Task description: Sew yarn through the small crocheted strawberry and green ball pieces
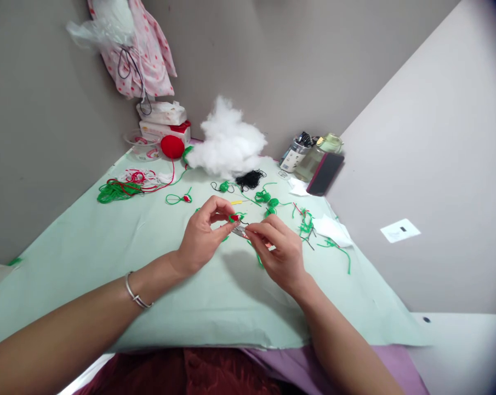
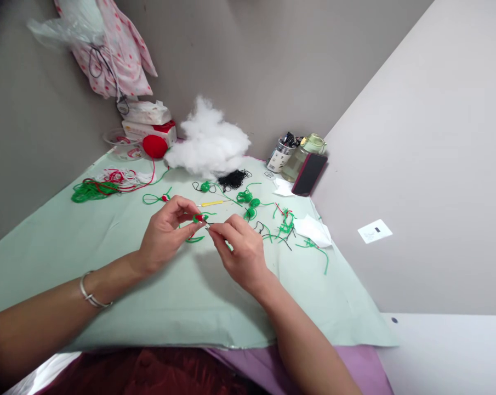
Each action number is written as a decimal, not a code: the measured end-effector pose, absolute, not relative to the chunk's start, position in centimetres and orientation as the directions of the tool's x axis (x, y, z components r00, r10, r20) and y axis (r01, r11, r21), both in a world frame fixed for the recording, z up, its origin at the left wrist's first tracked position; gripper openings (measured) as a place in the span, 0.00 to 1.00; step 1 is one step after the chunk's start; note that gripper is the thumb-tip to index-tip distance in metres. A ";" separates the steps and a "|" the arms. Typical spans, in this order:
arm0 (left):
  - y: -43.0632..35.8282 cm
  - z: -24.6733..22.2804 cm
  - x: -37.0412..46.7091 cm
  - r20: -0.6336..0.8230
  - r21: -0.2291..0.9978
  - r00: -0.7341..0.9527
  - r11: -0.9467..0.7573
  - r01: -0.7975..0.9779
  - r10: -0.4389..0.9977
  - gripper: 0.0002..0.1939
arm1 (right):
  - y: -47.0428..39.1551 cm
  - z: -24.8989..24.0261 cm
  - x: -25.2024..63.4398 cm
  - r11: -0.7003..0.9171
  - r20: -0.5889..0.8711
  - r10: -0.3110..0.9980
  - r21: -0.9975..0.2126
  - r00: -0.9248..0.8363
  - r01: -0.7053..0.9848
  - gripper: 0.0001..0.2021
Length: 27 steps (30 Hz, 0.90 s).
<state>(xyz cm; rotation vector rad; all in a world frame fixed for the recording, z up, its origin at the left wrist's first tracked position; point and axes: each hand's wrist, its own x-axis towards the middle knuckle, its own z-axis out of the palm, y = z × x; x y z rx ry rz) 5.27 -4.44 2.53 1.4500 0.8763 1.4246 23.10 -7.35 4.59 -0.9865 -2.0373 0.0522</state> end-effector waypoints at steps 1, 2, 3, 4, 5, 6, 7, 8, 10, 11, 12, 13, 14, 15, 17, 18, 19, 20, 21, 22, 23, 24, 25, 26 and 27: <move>-4.5 2.4 5.3 0.402 0.915 0.074 -0.397 -0.070 0.913 0.09 | -7.4 4.5 23.1 0.695 0.684 0.646 -0.344 -0.339 0.631 0.06; -4.6 2.4 5.3 0.443 0.896 0.064 -0.441 -0.044 0.894 0.08 | -7.4 4.5 23.1 0.700 0.688 0.637 -0.326 -0.348 0.636 0.06; -4.7 2.3 5.3 0.477 0.879 0.058 -0.477 -0.025 0.877 0.08 | -7.4 4.5 23.1 0.702 0.690 0.632 -0.315 -0.354 0.639 0.06; -4.7 2.3 5.2 0.505 0.863 0.059 -0.505 -0.014 0.861 0.08 | -7.4 4.5 23.1 0.703 0.690 0.630 -0.310 -0.357 0.640 0.06; -4.7 2.3 5.2 0.519 0.855 0.066 -0.519 -0.010 0.852 0.08 | -7.4 4.5 23.1 0.703 0.689 0.630 -0.311 -0.358 0.640 0.06; -4.7 2.4 5.2 0.515 0.857 0.078 -0.515 -0.015 0.854 0.07 | -7.4 4.5 23.1 0.703 0.688 0.632 -0.316 -0.356 0.637 0.06; -4.6 2.4 5.2 0.492 0.871 0.094 -0.491 -0.030 0.866 0.06 | -7.4 4.5 23.1 0.701 0.687 0.636 -0.326 -0.351 0.634 0.06; -4.5 2.4 5.2 0.453 0.892 0.108 -0.450 -0.052 0.885 0.05 | -7.4 4.5 23.1 0.698 0.686 0.642 -0.338 -0.342 0.632 0.06; -4.3 2.5 5.2 0.353 0.934 0.131 -0.340 -0.109 0.927 0.06 | -7.4 4.5 23.1 0.685 0.684 0.657 -0.365 -0.318 0.631 0.06; -4.3 2.5 5.3 0.307 0.948 0.137 -0.289 -0.136 0.942 0.07 | -7.4 4.6 23.0 0.677 0.682 0.665 -0.377 -0.306 0.632 0.06; -4.2 2.5 5.3 0.274 0.955 0.141 -0.252 -0.157 0.951 0.08 | -7.4 4.6 23.0 0.672 0.679 0.671 -0.387 -0.297 0.632 0.06; -4.1 2.5 5.3 0.252 0.959 0.144 -0.227 -0.171 0.957 0.09 | -7.4 4.7 23.0 0.668 0.678 0.675 -0.394 -0.291 0.631 0.06; -4.1 2.6 5.4 0.241 0.960 0.146 -0.214 -0.180 0.959 0.09 | -7.4 4.7 23.1 0.668 0.677 0.676 -0.398 -0.290 0.629 0.06; -4.1 2.6 5.4 0.238 0.960 0.148 -0.209 -0.187 0.960 0.09 | -7.4 4.7 23.1 0.668 0.676 0.677 -0.399 -0.291 0.628 0.06; -4.1 2.6 5.4 0.247 0.955 0.150 -0.215 -0.202 0.957 0.09 | -7.4 4.7 23.1 0.666 0.672 0.680 -0.400 -0.293 0.629 0.06; -4.1 2.7 5.4 0.254 0.952 0.148 -0.221 -0.210 0.956 0.09 | -7.4 4.7 23.0 0.664 0.667 0.684 -0.402 -0.295 0.631 0.06; -4.1 2.7 5.4 0.257 0.951 0.147 -0.223 -0.215 0.955 0.09 | -7.4 4.7 23.0 0.660 0.662 0.689 -0.405 -0.295 0.632 0.06; -4.1 2.7 5.4 0.255 0.951 0.146 -0.221 -0.218 0.956 0.09 | -7.4 4.6 23.0 0.657 0.656 0.694 -0.410 -0.296 0.633 0.06; -4.1 2.7 5.4 0.249 0.952 0.148 -0.214 -0.218 0.957 0.09 | -7.4 4.6 23.0 0.653 0.650 0.700 -0.415 -0.295 0.634 0.06; -4.1 2.7 5.3 0.241 0.955 0.152 -0.206 -0.215 0.958 0.09 | -7.4 4.6 23.0 0.649 0.645 0.705 -0.419 -0.294 0.635 0.06; -4.1 2.8 5.3 0.235 0.957 0.158 -0.200 -0.210 0.959 0.09 | -7.4 4.5 23.0 0.644 0.641 0.710 -0.423 -0.292 0.637 0.06; -4.1 2.8 5.3 0.230 0.959 0.167 -0.195 -0.204 0.959 0.08 | -7.4 4.5 23.1 0.639 0.639 0.714 -0.427 -0.287 0.640 0.06; -4.1 2.9 5.2 0.225 0.962 0.174 -0.191 -0.196 0.959 0.08 | -7.3 4.5 23.1 0.633 0.636 0.718 -0.428 -0.283 0.645 0.06; -4.0 2.9 5.1 0.220 0.965 0.180 -0.186 -0.185 0.959 0.07 | -7.3 4.5 23.2 0.625 0.631 0.724 -0.430 -0.278 0.652 0.06; -4.0 3.0 5.1 0.209 0.969 0.187 -0.178 -0.171 0.960 0.07 | -7.2 4.6 23.4 0.616 0.626 0.730 -0.430 -0.274 0.660 0.07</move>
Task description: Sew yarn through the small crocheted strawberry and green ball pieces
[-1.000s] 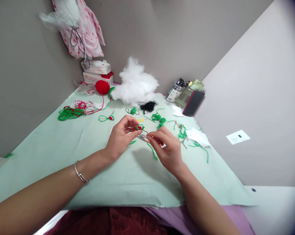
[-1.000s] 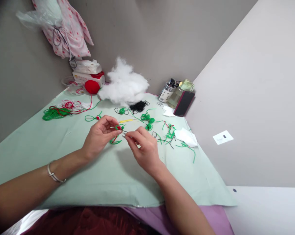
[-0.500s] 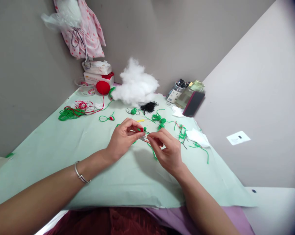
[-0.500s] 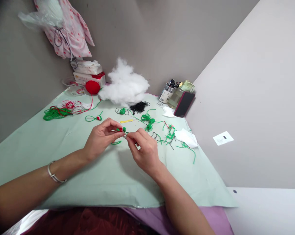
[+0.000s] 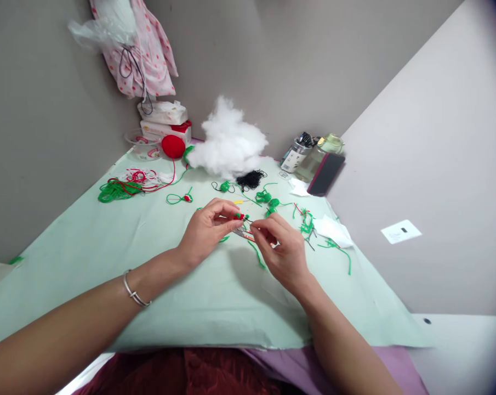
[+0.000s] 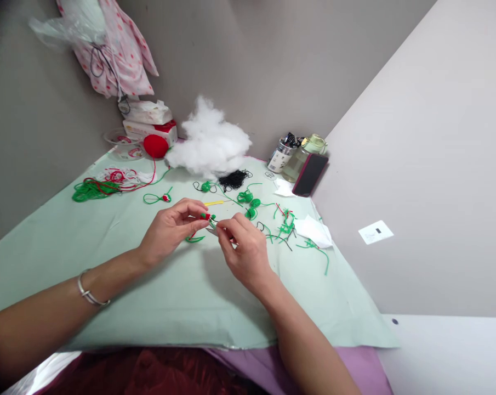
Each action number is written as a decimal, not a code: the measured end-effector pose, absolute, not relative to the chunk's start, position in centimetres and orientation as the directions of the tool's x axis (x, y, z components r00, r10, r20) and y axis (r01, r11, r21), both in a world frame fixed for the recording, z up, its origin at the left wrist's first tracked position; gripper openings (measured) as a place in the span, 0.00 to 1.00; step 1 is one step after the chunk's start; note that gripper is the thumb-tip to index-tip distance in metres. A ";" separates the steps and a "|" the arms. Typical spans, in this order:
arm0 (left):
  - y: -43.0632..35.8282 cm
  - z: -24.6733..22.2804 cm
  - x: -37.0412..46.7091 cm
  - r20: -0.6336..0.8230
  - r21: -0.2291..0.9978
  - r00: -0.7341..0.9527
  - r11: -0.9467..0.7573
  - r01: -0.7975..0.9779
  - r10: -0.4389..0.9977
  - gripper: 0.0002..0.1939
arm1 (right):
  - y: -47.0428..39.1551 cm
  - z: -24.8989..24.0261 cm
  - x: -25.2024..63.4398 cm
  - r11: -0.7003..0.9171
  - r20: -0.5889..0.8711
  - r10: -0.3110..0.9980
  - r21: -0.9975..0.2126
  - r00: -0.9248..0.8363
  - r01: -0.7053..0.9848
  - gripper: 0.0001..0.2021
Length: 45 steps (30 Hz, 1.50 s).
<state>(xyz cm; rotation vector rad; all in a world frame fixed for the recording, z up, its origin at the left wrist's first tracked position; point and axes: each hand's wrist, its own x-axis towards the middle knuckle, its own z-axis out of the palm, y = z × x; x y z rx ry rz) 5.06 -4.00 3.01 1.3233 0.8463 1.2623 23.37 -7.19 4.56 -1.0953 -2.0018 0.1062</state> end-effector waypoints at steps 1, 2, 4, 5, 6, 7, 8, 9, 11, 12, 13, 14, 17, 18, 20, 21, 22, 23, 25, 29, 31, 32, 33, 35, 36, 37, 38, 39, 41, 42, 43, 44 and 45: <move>-4.0 3.1 5.0 0.193 0.974 0.195 -0.164 -0.156 0.962 0.07 | -7.1 4.6 23.5 0.607 0.618 0.737 -0.427 -0.273 0.671 0.07; -3.9 3.2 4.9 0.172 0.980 0.206 -0.146 -0.139 0.963 0.08 | -7.0 4.6 23.7 0.600 0.614 0.740 -0.418 -0.275 0.682 0.07; -3.8 3.3 4.7 0.132 0.988 0.227 -0.110 -0.109 0.965 0.09 | -6.9 4.7 24.0 0.599 0.619 0.732 -0.383 -0.286 0.703 0.07; -3.7 3.3 4.7 0.116 0.991 0.235 -0.095 -0.099 0.965 0.09 | -6.8 4.8 24.2 0.605 0.629 0.720 -0.361 -0.293 0.709 0.06; -3.7 3.3 4.6 0.106 0.992 0.241 -0.086 -0.093 0.965 0.10 | -6.8 4.9 24.3 0.614 0.643 0.705 -0.341 -0.300 0.712 0.06; -3.6 3.3 4.5 0.103 0.992 0.243 -0.084 -0.089 0.965 0.10 | -6.7 4.9 24.4 0.622 0.656 0.691 -0.324 -0.304 0.713 0.06; -3.6 3.3 4.5 0.105 0.993 0.242 -0.087 -0.086 0.964 0.10 | -6.7 5.0 24.5 0.629 0.666 0.680 -0.313 -0.308 0.712 0.07; -3.5 3.3 4.5 0.109 0.992 0.244 -0.092 -0.083 0.964 0.10 | -6.8 5.1 24.5 0.632 0.672 0.673 -0.307 -0.308 0.712 0.07; -3.5 3.3 4.5 0.119 0.992 0.250 -0.103 -0.075 0.961 0.10 | -6.8 5.3 24.6 0.627 0.673 0.673 -0.301 -0.305 0.719 0.07; -3.5 3.2 4.5 0.123 0.991 0.252 -0.108 -0.074 0.960 0.10 | -6.8 5.3 24.6 0.623 0.670 0.677 -0.298 -0.306 0.724 0.07; -3.6 3.2 4.5 0.126 0.991 0.253 -0.110 -0.074 0.959 0.10 | -6.8 5.3 24.7 0.620 0.664 0.680 -0.295 -0.311 0.727 0.07; -3.6 3.2 4.5 0.129 0.991 0.252 -0.113 -0.075 0.959 0.10 | -6.8 5.3 24.7 0.619 0.659 0.683 -0.292 -0.316 0.729 0.08; -3.6 3.1 4.5 0.139 0.990 0.248 -0.124 -0.074 0.959 0.10 | -6.7 5.4 24.6 0.625 0.654 0.681 -0.286 -0.329 0.726 0.08; -3.5 3.1 4.5 0.141 0.989 0.248 -0.128 -0.071 0.958 0.10 | -6.7 5.4 24.6 0.627 0.657 0.678 -0.284 -0.329 0.725 0.08; -3.5 3.0 4.5 0.149 0.988 0.245 -0.138 -0.063 0.958 0.10 | -6.7 5.4 24.6 0.631 0.662 0.674 -0.284 -0.328 0.722 0.08; -3.5 3.0 4.5 0.154 0.988 0.241 -0.144 -0.059 0.958 0.11 | -6.7 5.5 24.6 0.633 0.663 0.672 -0.283 -0.329 0.721 0.08; -3.5 3.0 4.5 0.158 0.987 0.238 -0.148 -0.057 0.958 0.11 | -6.7 5.5 24.5 0.634 0.664 0.672 -0.284 -0.329 0.720 0.08; -3.4 3.0 4.5 0.160 0.987 0.239 -0.151 -0.056 0.958 0.10 | -6.8 5.5 24.6 0.635 0.663 0.671 -0.284 -0.331 0.718 0.08; -3.4 3.0 4.5 0.160 0.987 0.248 -0.151 -0.057 0.955 0.10 | -6.7 5.5 24.6 0.639 0.663 0.669 -0.281 -0.337 0.716 0.08; -3.4 3.0 4.5 0.165 0.986 0.257 -0.156 -0.054 0.952 0.09 | -6.7 5.4 24.6 0.641 0.658 0.667 -0.268 -0.349 0.720 0.07; -3.4 2.9 4.5 0.171 0.985 0.258 -0.164 -0.046 0.951 0.09 | -6.7 5.3 24.7 0.632 0.649 0.673 -0.255 -0.356 0.732 0.08; -3.4 2.9 4.5 0.174 0.985 0.260 -0.169 -0.042 0.950 0.09 | -6.7 5.2 24.7 0.627 0.642 0.677 -0.247 -0.360 0.739 0.08; -3.3 2.8 4.4 0.177 0.984 0.265 -0.174 -0.035 0.948 0.09 | -6.7 5.2 24.7 0.623 0.636 0.680 -0.238 -0.365 0.745 0.08; -3.2 2.8 4.3 0.179 0.983 0.287 -0.181 -0.018 0.941 0.09 | -6.6 5.2 24.8 0.623 0.623 0.683 -0.226 -0.380 0.748 0.08; -3.1 2.8 4.2 0.176 0.983 0.307 -0.182 -0.009 0.935 0.08 | -6.6 5.2 24.9 0.626 0.615 0.687 -0.230 -0.388 0.745 0.08; -2.9 2.8 4.0 0.169 0.984 0.332 -0.179 0.000 0.928 0.08 | -6.6 5.3 25.0 0.629 0.605 0.693 -0.243 -0.391 0.738 0.08; -2.8 2.9 3.9 0.155 0.986 0.361 -0.169 0.007 0.920 0.08 | -6.5 5.4 25.2 0.630 0.593 0.704 -0.266 -0.391 0.730 0.08; -2.7 3.0 3.8 0.137 0.988 0.390 -0.153 0.010 0.911 0.09 | -6.5 5.5 25.3 0.627 0.577 0.719 -0.299 -0.387 0.719 0.08; -2.5 3.3 3.5 0.097 0.994 0.441 -0.111 0.007 0.892 0.10 | -6.4 5.8 25.6 0.612 0.534 0.758 -0.387 -0.373 0.690 0.08; -2.5 3.4 3.4 0.078 0.996 0.461 -0.089 0.001 0.884 0.10 | -6.3 5.9 25.7 0.599 0.509 0.780 -0.436 -0.365 0.672 0.08; -2.4 3.5 3.3 0.063 0.998 0.477 -0.068 -0.007 0.876 0.10 | -6.2 6.0 25.8 0.584 0.483 0.799 -0.484 -0.358 0.652 0.08; -2.4 3.5 3.3 0.052 0.999 0.490 -0.049 -0.018 0.870 0.11 | -6.1 6.1 25.9 0.567 0.457 0.817 -0.531 -0.350 0.630 0.08; -2.4 3.5 3.3 0.044 0.999 0.500 -0.032 -0.033 0.865 0.11 | -6.1 6.1 25.9 0.549 0.436 0.833 -0.572 -0.342 0.609 0.08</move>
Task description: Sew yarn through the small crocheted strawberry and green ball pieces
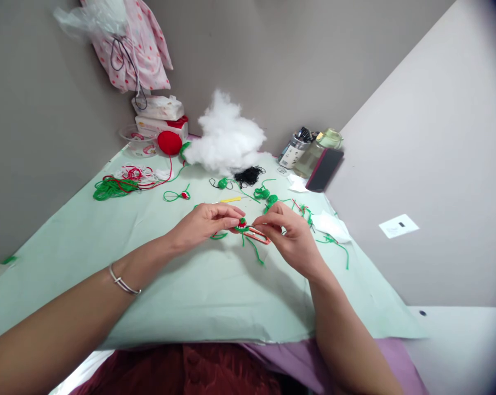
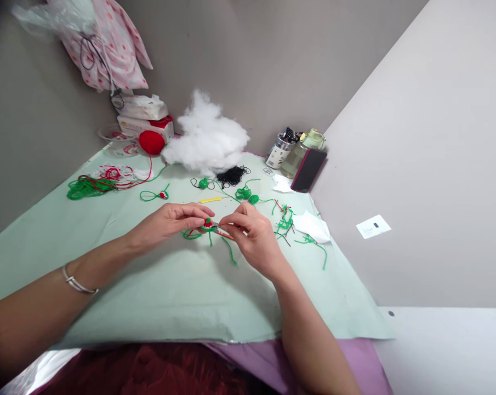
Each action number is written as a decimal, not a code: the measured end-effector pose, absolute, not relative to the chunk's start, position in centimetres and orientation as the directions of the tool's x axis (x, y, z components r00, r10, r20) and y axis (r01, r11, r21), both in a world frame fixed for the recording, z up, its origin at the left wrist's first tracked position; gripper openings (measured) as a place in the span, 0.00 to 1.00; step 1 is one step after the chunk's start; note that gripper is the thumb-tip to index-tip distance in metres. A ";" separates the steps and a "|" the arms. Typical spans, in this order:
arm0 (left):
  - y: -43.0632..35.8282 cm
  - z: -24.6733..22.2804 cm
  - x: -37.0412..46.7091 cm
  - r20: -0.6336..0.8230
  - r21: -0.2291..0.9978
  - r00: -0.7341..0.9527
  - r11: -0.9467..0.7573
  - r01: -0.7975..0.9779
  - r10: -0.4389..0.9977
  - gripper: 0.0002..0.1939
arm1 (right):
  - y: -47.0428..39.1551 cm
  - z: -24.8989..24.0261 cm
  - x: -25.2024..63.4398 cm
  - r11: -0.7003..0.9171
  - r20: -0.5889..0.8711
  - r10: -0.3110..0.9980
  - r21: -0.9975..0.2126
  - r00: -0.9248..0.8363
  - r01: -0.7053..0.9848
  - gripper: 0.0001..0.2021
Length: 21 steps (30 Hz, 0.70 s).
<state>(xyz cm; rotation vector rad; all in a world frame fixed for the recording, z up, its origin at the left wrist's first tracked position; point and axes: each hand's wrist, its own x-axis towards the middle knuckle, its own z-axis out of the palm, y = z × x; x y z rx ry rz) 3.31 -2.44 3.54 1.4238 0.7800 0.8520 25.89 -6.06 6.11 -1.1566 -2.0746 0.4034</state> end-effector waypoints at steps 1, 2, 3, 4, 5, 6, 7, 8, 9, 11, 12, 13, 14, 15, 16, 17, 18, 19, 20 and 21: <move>-2.5 3.5 3.4 0.038 0.999 0.507 -0.014 -0.051 0.861 0.11 | -6.0 6.1 25.9 0.533 0.419 0.845 -0.610 -0.332 0.586 0.07; -2.5 3.5 3.5 0.034 0.997 0.513 0.005 -0.074 0.858 0.11 | -6.0 6.1 25.8 0.519 0.406 0.854 -0.643 -0.324 0.563 0.07; -2.6 3.5 3.6 0.031 0.995 0.518 0.024 -0.099 0.855 0.10 | -6.0 6.1 25.7 0.508 0.397 0.861 -0.669 -0.317 0.543 0.06; -2.6 3.5 3.7 0.028 0.991 0.519 0.043 -0.124 0.854 0.10 | -6.0 6.0 25.6 0.501 0.394 0.865 -0.689 -0.310 0.524 0.05; -2.7 3.5 3.8 0.025 0.987 0.519 0.061 -0.147 0.854 0.10 | -6.0 6.0 25.5 0.497 0.394 0.868 -0.703 -0.303 0.509 0.05; -2.7 3.5 3.9 0.021 0.983 0.521 0.077 -0.166 0.853 0.10 | -6.0 5.9 25.4 0.494 0.395 0.870 -0.713 -0.297 0.499 0.05; -2.8 3.6 3.9 0.016 0.980 0.526 0.091 -0.177 0.850 0.11 | -6.0 5.9 25.3 0.490 0.395 0.872 -0.719 -0.290 0.492 0.05; -2.8 3.7 3.9 0.012 0.978 0.535 0.103 -0.183 0.845 0.11 | -6.0 5.9 25.3 0.486 0.395 0.874 -0.725 -0.282 0.488 0.05; -2.8 3.7 3.9 0.009 0.976 0.545 0.110 -0.186 0.838 0.12 | -6.0 5.9 25.3 0.480 0.394 0.877 -0.731 -0.274 0.484 0.05; -2.7 3.8 3.8 0.007 0.975 0.560 0.119 -0.188 0.828 0.12 | -5.9 5.8 25.5 0.472 0.390 0.882 -0.741 -0.266 0.478 0.05; -2.7 3.8 3.8 0.007 0.974 0.561 0.122 -0.193 0.828 0.12 | -5.9 5.8 25.5 0.470 0.389 0.883 -0.744 -0.264 0.475 0.05; -2.7 3.8 3.8 0.008 0.972 0.556 0.124 -0.200 0.831 0.11 | -5.8 5.8 25.6 0.466 0.385 0.885 -0.750 -0.263 0.470 0.05; -2.7 3.8 3.7 0.008 0.970 0.550 0.126 -0.206 0.835 0.11 | -5.7 5.9 25.7 0.462 0.381 0.887 -0.756 -0.262 0.464 0.05; -2.7 3.8 3.7 0.006 0.969 0.545 0.130 -0.211 0.838 0.11 | -5.7 5.9 25.7 0.455 0.373 0.890 -0.766 -0.263 0.455 0.05; -2.7 3.8 3.7 0.005 0.968 0.542 0.132 -0.214 0.840 0.11 | -5.6 5.9 25.8 0.448 0.365 0.893 -0.777 -0.265 0.442 0.05; -2.7 3.8 3.7 0.004 0.967 0.540 0.135 -0.217 0.842 0.11 | -5.6 5.9 25.8 0.441 0.355 0.895 -0.791 -0.268 0.424 0.05; -2.7 3.8 3.7 0.003 0.966 0.538 0.137 -0.220 0.843 0.11 | -5.6 5.9 25.8 0.433 0.346 0.898 -0.807 -0.272 0.403 0.05; -2.7 3.9 3.7 0.004 0.964 0.538 0.139 -0.226 0.843 0.10 | -5.6 5.9 25.8 0.422 0.334 0.901 -0.824 -0.276 0.378 0.05; -2.7 3.9 3.7 0.006 0.963 0.537 0.141 -0.231 0.843 0.10 | -5.6 5.9 25.9 0.407 0.320 0.905 -0.844 -0.282 0.349 0.05; -2.8 3.8 3.8 0.008 0.961 0.536 0.142 -0.238 0.844 0.09 | -5.6 5.8 25.8 0.389 0.303 0.908 -0.864 -0.288 0.318 0.05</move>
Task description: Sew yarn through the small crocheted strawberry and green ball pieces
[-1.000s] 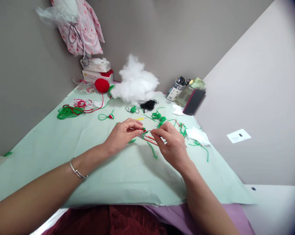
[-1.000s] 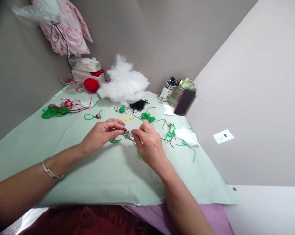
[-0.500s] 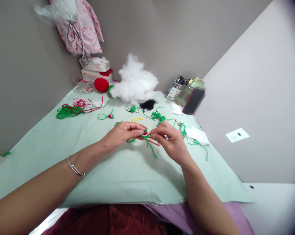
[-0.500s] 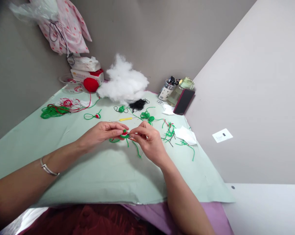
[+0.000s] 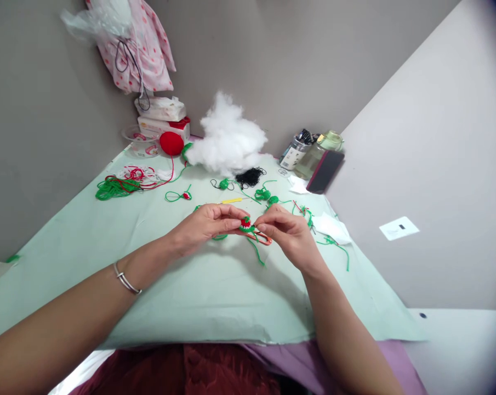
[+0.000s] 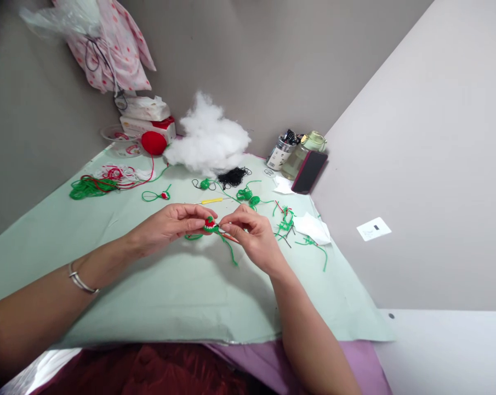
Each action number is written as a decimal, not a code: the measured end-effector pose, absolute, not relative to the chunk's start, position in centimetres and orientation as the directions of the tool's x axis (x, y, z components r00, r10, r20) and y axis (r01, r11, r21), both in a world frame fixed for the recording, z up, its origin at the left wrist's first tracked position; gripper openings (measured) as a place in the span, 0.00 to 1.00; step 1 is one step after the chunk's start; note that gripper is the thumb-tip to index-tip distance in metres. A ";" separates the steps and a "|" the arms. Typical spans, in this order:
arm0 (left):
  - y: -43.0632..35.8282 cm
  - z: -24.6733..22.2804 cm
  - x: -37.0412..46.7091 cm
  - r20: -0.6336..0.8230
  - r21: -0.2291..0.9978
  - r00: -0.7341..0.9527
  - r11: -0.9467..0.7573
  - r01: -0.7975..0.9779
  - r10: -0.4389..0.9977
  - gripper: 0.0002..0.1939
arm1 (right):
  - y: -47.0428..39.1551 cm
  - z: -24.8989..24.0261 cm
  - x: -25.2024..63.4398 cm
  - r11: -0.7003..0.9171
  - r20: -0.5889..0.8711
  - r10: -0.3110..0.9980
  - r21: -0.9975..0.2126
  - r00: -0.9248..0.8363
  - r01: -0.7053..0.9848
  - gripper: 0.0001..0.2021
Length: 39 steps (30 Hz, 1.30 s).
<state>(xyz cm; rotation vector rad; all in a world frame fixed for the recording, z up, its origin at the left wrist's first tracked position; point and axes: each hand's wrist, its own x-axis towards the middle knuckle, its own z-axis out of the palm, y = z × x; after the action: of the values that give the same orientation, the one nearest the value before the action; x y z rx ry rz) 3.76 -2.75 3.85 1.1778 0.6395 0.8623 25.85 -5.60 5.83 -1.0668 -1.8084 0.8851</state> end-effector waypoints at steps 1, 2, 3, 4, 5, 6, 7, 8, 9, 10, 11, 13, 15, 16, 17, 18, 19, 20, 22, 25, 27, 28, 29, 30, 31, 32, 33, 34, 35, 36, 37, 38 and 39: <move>-2.8 3.8 3.8 0.012 0.959 0.537 0.143 -0.245 0.844 0.09 | -5.6 5.7 25.8 0.369 0.286 0.912 -0.885 -0.293 0.285 0.05; -2.8 3.7 3.8 0.016 0.957 0.541 0.144 -0.253 0.841 0.09 | -5.6 5.6 25.8 0.347 0.270 0.917 -0.903 -0.295 0.254 0.05; -2.8 3.6 3.9 0.020 0.953 0.546 0.149 -0.263 0.838 0.09 | -5.5 5.5 25.7 0.328 0.257 0.921 -0.917 -0.292 0.228 0.05; -2.8 3.5 4.0 0.020 0.949 0.551 0.158 -0.274 0.834 0.09 | -5.5 5.3 25.6 0.315 0.251 0.926 -0.926 -0.283 0.209 0.06; -2.9 3.3 4.1 0.016 0.942 0.553 0.172 -0.288 0.833 0.09 | -5.4 5.2 25.5 0.310 0.252 0.930 -0.929 -0.269 0.201 0.06; -2.9 3.2 4.2 0.009 0.934 0.550 0.190 -0.304 0.835 0.09 | -5.4 5.1 25.5 0.314 0.260 0.932 -0.928 -0.255 0.202 0.06; -2.9 3.2 4.3 -0.002 0.923 0.547 0.211 -0.320 0.837 0.09 | -5.3 5.1 25.4 0.327 0.274 0.930 -0.921 -0.243 0.210 0.06; -2.9 3.2 4.3 -0.016 0.912 0.547 0.236 -0.335 0.837 0.10 | -5.3 5.0 25.3 0.345 0.293 0.927 -0.911 -0.235 0.227 0.05; -2.9 3.2 4.4 -0.033 0.901 0.553 0.264 -0.344 0.833 0.10 | -5.3 5.0 25.3 0.368 0.315 0.921 -0.895 -0.227 0.251 0.05; -2.9 3.2 4.4 -0.051 0.891 0.561 0.291 -0.348 0.826 0.11 | -5.3 5.1 25.3 0.391 0.338 0.915 -0.876 -0.220 0.282 0.04; -2.9 3.3 4.4 -0.067 0.882 0.567 0.315 -0.351 0.821 0.12 | -5.3 5.1 25.2 0.412 0.360 0.909 -0.853 -0.211 0.321 0.04; -2.9 3.3 4.4 -0.093 0.872 0.566 0.342 -0.351 0.819 0.13 | -5.4 5.1 25.1 0.443 0.399 0.897 -0.795 -0.193 0.415 0.04; -2.9 3.2 4.4 -0.105 0.872 0.539 0.338 -0.354 0.836 0.13 | -5.6 4.9 25.0 0.464 0.438 0.881 -0.729 -0.178 0.503 0.05; -3.0 3.1 4.5 -0.109 0.875 0.525 0.332 -0.353 0.844 0.14 | -5.7 4.8 24.8 0.473 0.458 0.872 -0.694 -0.174 0.543 0.05; -3.0 2.9 4.5 -0.111 0.878 0.512 0.325 -0.350 0.852 0.14 | -5.8 4.7 24.7 0.483 0.478 0.861 -0.659 -0.175 0.577 0.06; -3.1 2.8 4.6 -0.113 0.883 0.500 0.318 -0.346 0.859 0.14 | -5.9 4.6 24.5 0.500 0.501 0.846 -0.623 -0.183 0.602 0.07; -3.1 2.6 4.7 -0.113 0.886 0.487 0.310 -0.346 0.866 0.14 | -6.1 4.5 24.3 0.523 0.526 0.827 -0.588 -0.200 0.617 0.08; -3.2 2.5 4.7 -0.111 0.888 0.473 0.302 -0.348 0.874 0.14 | -6.2 4.4 24.1 0.552 0.551 0.804 -0.553 -0.224 0.624 0.09; -3.4 2.5 4.9 -0.106 0.889 0.452 0.288 -0.356 0.886 0.14 | -6.5 4.2 23.7 0.616 0.602 0.748 -0.472 -0.280 0.630 0.10; -3.6 2.6 5.0 -0.087 0.905 0.422 0.248 -0.346 0.903 0.13 | -6.8 3.8 23.3 0.666 0.632 0.678 -0.312 -0.376 0.677 0.08; -3.7 2.7 5.1 -0.069 0.927 0.394 0.204 -0.314 0.916 0.13 | -6.8 3.6 23.2 0.663 0.626 0.652 -0.197 -0.428 0.722 0.07; -3.7 2.7 5.2 -0.058 0.939 0.382 0.181 -0.293 0.922 0.13 | -6.7 3.4 23.3 0.656 0.621 0.645 -0.150 -0.445 0.740 0.07; -3.7 2.6 5.2 -0.047 0.950 0.372 0.157 -0.271 0.927 0.13 | -6.6 3.3 23.4 0.648 0.619 0.638 -0.109 -0.459 0.754 0.07; -3.7 2.6 5.3 -0.036 0.960 0.366 0.134 -0.246 0.930 0.13 | -6.6 3.3 23.4 0.639 0.618 0.631 -0.073 -0.468 0.765 0.08; -3.7 2.5 5.3 -0.025 0.969 0.360 0.111 -0.220 0.932 0.13 | -6.5 3.2 23.5 0.630 0.621 0.622 -0.036 -0.476 0.776 0.08; -3.7 2.4 5.4 -0.015 0.977 0.355 0.089 -0.194 0.935 0.13 | -6.5 3.2 23.6 0.618 0.632 0.607 0.005 -0.481 0.786 0.09; -3.7 2.3 5.4 -0.006 0.983 0.347 0.070 -0.171 0.938 0.13 | -6.5 3.2 23.5 0.608 0.651 0.581 0.053 -0.489 0.792 0.09; -3.6 2.2 5.5 -0.001 0.987 0.341 0.056 -0.152 0.940 0.13 | -6.5 3.2 23.5 0.603 0.674 0.542 0.103 -0.502 0.791 0.09; -3.6 2.0 5.5 0.001 0.990 0.336 0.048 -0.135 0.942 0.13 | -6.6 3.1 23.4 0.609 0.699 0.492 0.150 -0.519 0.779 0.09; -3.5 1.9 5.6 -0.002 0.991 0.331 0.045 -0.122 0.944 0.13 | -6.7 3.1 23.2 0.628 0.715 0.441 0.186 -0.542 0.756 0.09; -3.4 1.7 5.6 -0.009 0.993 0.325 0.047 -0.112 0.946 0.13 | -6.9 3.0 23.0 0.659 0.727 0.398 0.197 -0.559 0.726 0.09; -3.4 1.6 5.6 -0.018 0.993 0.318 0.054 -0.105 0.948 0.13 | -7.1 3.0 22.7 0.696 0.735 0.378 0.176 -0.564 0.696 0.10; -3.4 1.5 5.6 -0.027 0.992 0.312 0.064 -0.107 0.950 0.13 | -7.3 3.0 22.5 0.734 0.738 0.391 0.111 -0.550 0.670 0.11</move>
<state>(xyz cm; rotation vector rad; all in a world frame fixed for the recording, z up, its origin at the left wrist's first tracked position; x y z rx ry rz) 5.64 -3.38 1.47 1.2242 0.9157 0.9962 22.51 -7.30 2.97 -0.7960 -2.2131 -0.5000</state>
